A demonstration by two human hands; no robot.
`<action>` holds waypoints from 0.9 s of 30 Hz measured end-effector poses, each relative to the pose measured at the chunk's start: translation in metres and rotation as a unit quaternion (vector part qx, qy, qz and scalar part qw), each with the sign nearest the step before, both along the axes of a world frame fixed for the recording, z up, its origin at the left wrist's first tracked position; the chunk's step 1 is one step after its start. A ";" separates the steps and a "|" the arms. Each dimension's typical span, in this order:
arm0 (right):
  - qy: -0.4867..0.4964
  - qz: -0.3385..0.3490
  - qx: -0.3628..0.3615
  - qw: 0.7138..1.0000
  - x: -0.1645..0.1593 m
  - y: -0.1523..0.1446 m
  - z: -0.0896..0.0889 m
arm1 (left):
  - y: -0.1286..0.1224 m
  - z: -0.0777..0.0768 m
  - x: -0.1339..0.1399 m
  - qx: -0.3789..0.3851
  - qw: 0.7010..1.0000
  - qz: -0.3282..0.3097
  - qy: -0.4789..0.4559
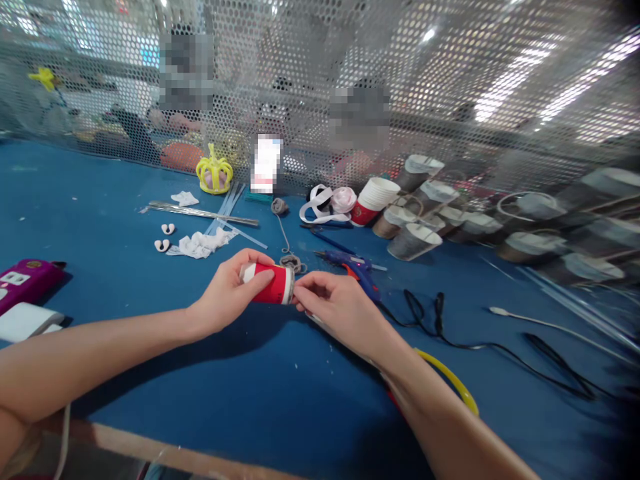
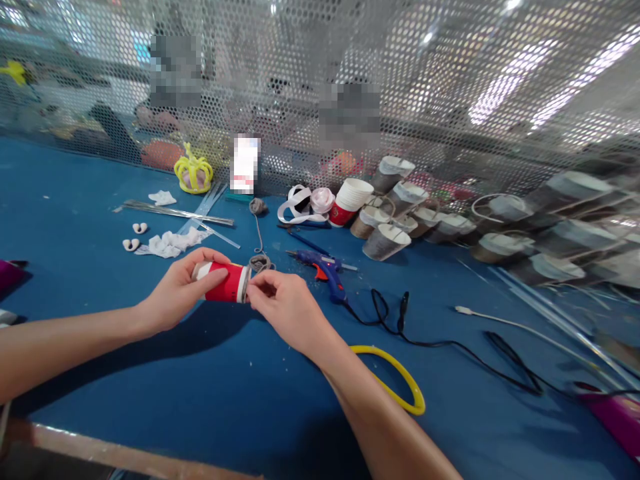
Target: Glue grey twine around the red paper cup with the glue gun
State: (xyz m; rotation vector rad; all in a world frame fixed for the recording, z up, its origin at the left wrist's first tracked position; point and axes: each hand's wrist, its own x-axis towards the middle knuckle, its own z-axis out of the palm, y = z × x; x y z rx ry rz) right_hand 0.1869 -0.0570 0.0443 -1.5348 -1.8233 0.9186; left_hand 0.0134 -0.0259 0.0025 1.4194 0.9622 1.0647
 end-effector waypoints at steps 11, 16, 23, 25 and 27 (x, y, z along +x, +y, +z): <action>-0.007 0.008 -0.006 1.000 -0.002 0.002 -0.003 | -0.004 0.002 0.001 -0.005 1.000 0.008 -0.001; 0.015 0.018 -0.017 1.000 0.001 0.004 -0.008 | -0.004 0.001 0.000 0.001 1.000 0.007 0.007; 0.023 0.018 -0.024 0.999 0.000 0.004 -0.005 | -0.003 0.002 0.000 0.011 1.000 0.005 0.026; 0.027 0.023 -0.032 0.999 0.001 0.005 -0.003 | -0.003 0.005 0.001 0.021 0.999 0.006 0.031; 0.038 0.032 -0.041 0.998 0.003 0.005 -0.002 | -0.004 0.008 0.001 0.022 0.999 0.004 0.033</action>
